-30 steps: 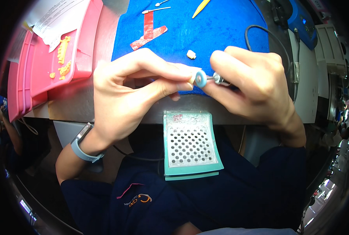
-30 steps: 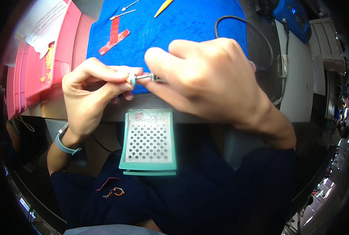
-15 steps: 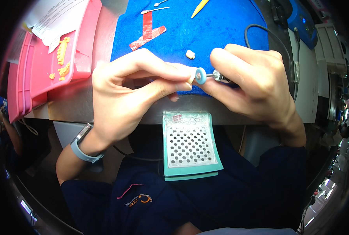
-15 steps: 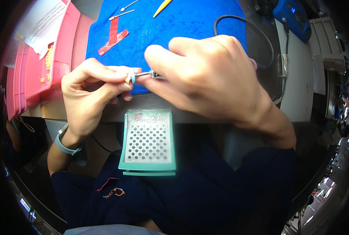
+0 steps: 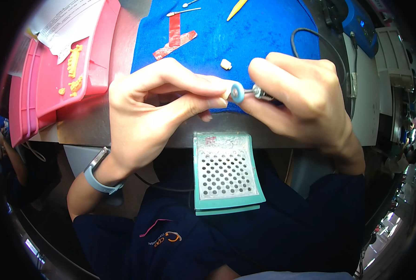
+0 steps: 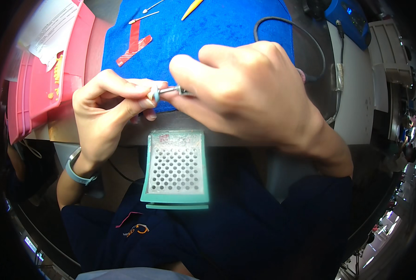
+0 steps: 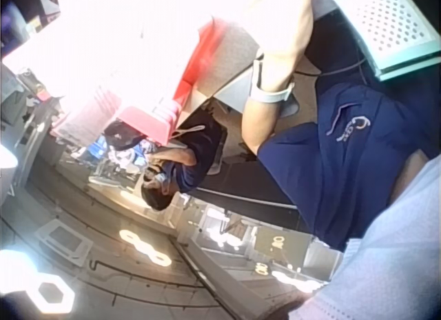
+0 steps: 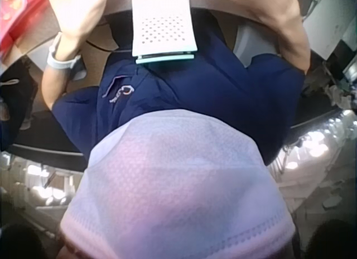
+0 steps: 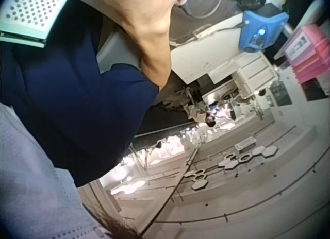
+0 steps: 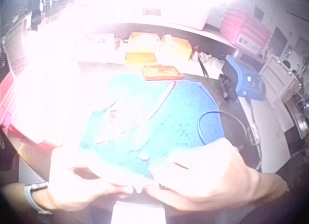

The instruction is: The person polishes a dental prosthetic using a rotary tool, sorts trays and paperwork on the workstation, and grinds the prosthetic with a rotary bur.

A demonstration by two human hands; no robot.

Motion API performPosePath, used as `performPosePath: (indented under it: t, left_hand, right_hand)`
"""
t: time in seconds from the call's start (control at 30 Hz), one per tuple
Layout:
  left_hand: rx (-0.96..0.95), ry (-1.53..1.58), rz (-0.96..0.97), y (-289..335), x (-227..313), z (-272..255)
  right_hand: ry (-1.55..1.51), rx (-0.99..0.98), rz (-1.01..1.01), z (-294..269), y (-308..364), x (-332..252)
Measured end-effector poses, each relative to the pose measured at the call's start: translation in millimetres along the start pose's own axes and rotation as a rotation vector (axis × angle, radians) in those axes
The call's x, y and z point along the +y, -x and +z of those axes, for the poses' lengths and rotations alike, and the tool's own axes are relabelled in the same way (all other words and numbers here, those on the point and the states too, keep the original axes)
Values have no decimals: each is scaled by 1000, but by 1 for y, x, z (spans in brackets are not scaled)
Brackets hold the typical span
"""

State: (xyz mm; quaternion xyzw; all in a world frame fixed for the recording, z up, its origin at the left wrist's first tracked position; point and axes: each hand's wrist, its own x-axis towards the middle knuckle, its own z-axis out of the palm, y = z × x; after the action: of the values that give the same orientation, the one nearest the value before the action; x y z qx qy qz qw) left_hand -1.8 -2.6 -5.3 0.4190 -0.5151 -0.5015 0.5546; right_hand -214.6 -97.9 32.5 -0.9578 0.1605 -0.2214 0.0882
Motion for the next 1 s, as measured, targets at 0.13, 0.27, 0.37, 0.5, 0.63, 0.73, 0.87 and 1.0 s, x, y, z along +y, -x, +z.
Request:
performPosePath:
  t: [0.13, 0.27, 0.37, 0.5, 0.63, 0.73, 0.87, 1.0]
  left_hand:
    - [-10, 8, -13, -1, 0, 0]
    - [11, 15, -15, 0, 0, 0]
    - [12, -16, -10, 0, -1, -1]
    - [-6, -17, 7, -1, -2, -2]
    - [-7, -32, -13, -1, 2, 0]
    - [15, -31, 13, -1, -3, -2]
    - [148, -71, -63, -2, 6, -6]
    - [186, 0, -59, -13, 8, -16]
  right_hand:
    - [9, 4, -17, 1, 2, -2]
    - [-12, 1, -5, 1, 0, 0]
    - [-25, 2, -6, 2, 1, -2]
    - [-38, 14, -2, 2, 1, -2]
    - [-26, -7, 1, -2, -1, 0]
    - [-42, -16, 8, 1, 0, 1]
    - [59, 61, 120, 6, -10, 31]
    - [176, 100, 92, 14, -14, 41]
